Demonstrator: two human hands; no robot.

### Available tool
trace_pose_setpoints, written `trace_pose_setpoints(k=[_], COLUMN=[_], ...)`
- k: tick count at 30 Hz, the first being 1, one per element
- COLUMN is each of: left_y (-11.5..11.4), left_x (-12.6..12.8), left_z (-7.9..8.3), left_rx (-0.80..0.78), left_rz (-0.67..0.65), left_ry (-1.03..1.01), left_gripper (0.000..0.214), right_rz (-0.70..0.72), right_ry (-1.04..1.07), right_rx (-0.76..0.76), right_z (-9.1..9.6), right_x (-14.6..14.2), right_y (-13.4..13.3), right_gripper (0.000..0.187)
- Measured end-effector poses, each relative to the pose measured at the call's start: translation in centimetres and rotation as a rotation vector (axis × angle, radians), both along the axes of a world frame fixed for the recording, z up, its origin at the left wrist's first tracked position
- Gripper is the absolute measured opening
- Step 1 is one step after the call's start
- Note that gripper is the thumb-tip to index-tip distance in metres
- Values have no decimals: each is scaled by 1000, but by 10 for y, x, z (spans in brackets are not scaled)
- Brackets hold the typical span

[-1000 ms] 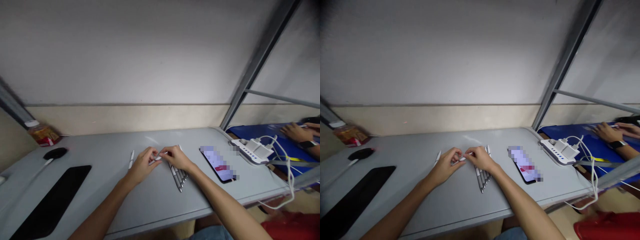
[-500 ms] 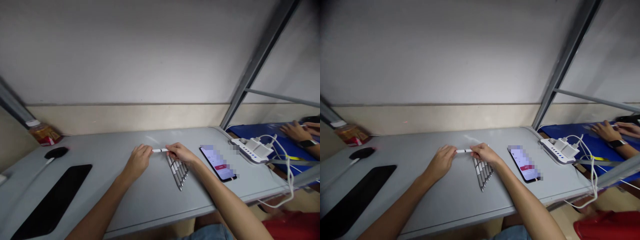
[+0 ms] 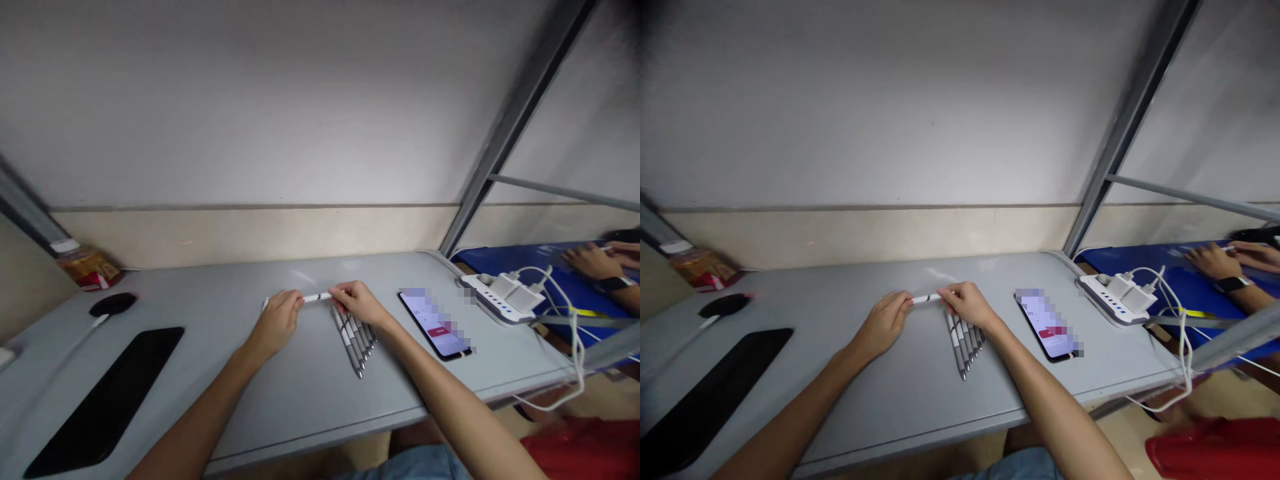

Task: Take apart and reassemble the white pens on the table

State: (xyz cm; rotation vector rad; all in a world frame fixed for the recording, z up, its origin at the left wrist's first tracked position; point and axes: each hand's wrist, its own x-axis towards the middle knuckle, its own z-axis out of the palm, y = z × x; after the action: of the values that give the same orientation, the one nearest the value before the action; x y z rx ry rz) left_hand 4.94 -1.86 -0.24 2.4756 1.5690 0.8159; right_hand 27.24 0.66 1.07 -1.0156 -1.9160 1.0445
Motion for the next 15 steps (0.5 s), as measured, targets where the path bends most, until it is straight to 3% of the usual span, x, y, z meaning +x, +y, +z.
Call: trace_pose_setpoints(k=[2,3,7,11,12,13,15], left_y=[-1,-2,-4,-5,-5,-5,-4], left_x=[2,2,4,3,3,3,3], left_z=[2,3,5,3,3,3,3], left_rx=[-12,-17,-15,-8,-7,-8,-10], left_rz=[6,6,-23,-28,-25,-24,-32], left_ry=[1,-2,1,33,36,38,46], left_gripper=[29,29,28,25,24,24,24], right_rz=[-23,-34,-14,-16,-20,-16,9], right_ry=[52,81,15,47,71,76,28], right_rx=[76,96,-15,74,84,72,4], right_z=[1,1,1,-1,-2,-2,-2], right_x=[1,1,3,5,5,5,5], right_y=[0,0,0,3,3,3,3], right_gripper=[25,29,29,22,31,36,27])
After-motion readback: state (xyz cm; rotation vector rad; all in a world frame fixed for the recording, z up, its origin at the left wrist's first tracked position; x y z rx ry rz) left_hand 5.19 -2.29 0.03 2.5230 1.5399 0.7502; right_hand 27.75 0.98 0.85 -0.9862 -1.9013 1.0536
